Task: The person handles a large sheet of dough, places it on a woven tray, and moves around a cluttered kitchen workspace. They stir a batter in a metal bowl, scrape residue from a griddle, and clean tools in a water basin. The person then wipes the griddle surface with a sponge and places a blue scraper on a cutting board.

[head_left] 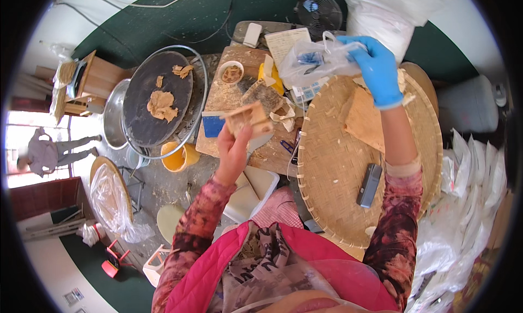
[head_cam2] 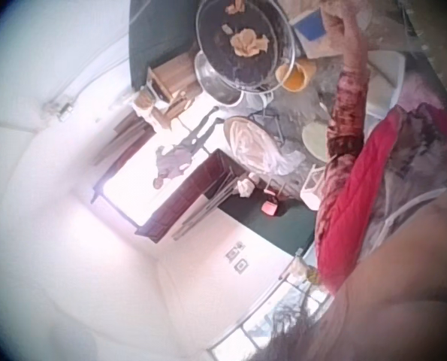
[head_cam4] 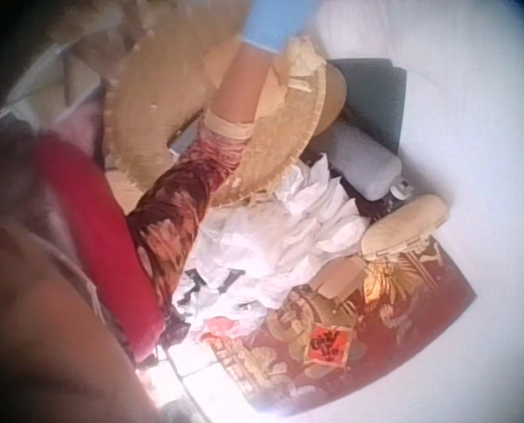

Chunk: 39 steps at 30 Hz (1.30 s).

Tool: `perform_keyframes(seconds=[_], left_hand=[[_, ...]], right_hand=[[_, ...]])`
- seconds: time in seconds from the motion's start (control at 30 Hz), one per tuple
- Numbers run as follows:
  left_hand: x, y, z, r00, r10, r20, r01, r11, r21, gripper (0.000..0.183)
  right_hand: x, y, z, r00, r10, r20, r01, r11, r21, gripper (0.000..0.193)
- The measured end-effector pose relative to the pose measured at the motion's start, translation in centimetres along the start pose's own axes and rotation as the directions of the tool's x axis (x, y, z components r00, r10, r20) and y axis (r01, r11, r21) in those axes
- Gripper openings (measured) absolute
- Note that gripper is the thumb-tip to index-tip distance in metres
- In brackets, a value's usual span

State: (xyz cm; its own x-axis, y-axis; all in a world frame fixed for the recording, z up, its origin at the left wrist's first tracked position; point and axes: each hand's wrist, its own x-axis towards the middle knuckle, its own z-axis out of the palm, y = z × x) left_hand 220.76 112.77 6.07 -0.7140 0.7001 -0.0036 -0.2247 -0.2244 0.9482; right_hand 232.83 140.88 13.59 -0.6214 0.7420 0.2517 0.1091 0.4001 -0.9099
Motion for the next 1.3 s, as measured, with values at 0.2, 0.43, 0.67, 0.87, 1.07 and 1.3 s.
perform_keyframes(seconds=[0.2,0.43,0.67,0.87,1.07,1.3], left_hand=[[1.5,0.3,7.6,0.916,0.062,0.397,-0.02,0.994,-0.109,0.021],[-3.5,-12.1,7.8,0.536,-0.372,0.758,-0.294,0.76,0.58,0.022],[-5.5,-14.5,7.5,0.656,-0.477,0.585,-0.349,0.495,0.795,0.024],[-2.8,-13.4,10.1,0.847,-0.189,0.497,-0.348,0.511,0.786,0.025],[-2.9,-15.9,12.5,0.79,-0.192,0.582,-0.356,0.629,0.691,0.042],[-8.1,-14.3,11.2,0.289,-0.526,0.8,-0.441,0.668,0.599,0.053]], right_hand=[[-12.8,-2.4,-2.2,0.98,0.167,-0.105,-0.155,0.981,0.115,0.019],[-25.7,5.3,-0.6,0.832,0.493,-0.256,-0.456,0.869,0.193,0.02],[-29.9,4.9,-2.9,0.628,0.712,-0.314,-0.526,0.686,0.503,0.02],[-31.0,2.2,-3.6,0.657,0.675,-0.337,-0.517,0.728,0.45,0.02],[-30.6,2.5,-3.2,0.713,0.656,-0.246,-0.496,0.721,0.485,0.019],[-29.2,3.4,-3.7,0.683,0.671,-0.289,-0.46,0.703,0.542,0.02]])
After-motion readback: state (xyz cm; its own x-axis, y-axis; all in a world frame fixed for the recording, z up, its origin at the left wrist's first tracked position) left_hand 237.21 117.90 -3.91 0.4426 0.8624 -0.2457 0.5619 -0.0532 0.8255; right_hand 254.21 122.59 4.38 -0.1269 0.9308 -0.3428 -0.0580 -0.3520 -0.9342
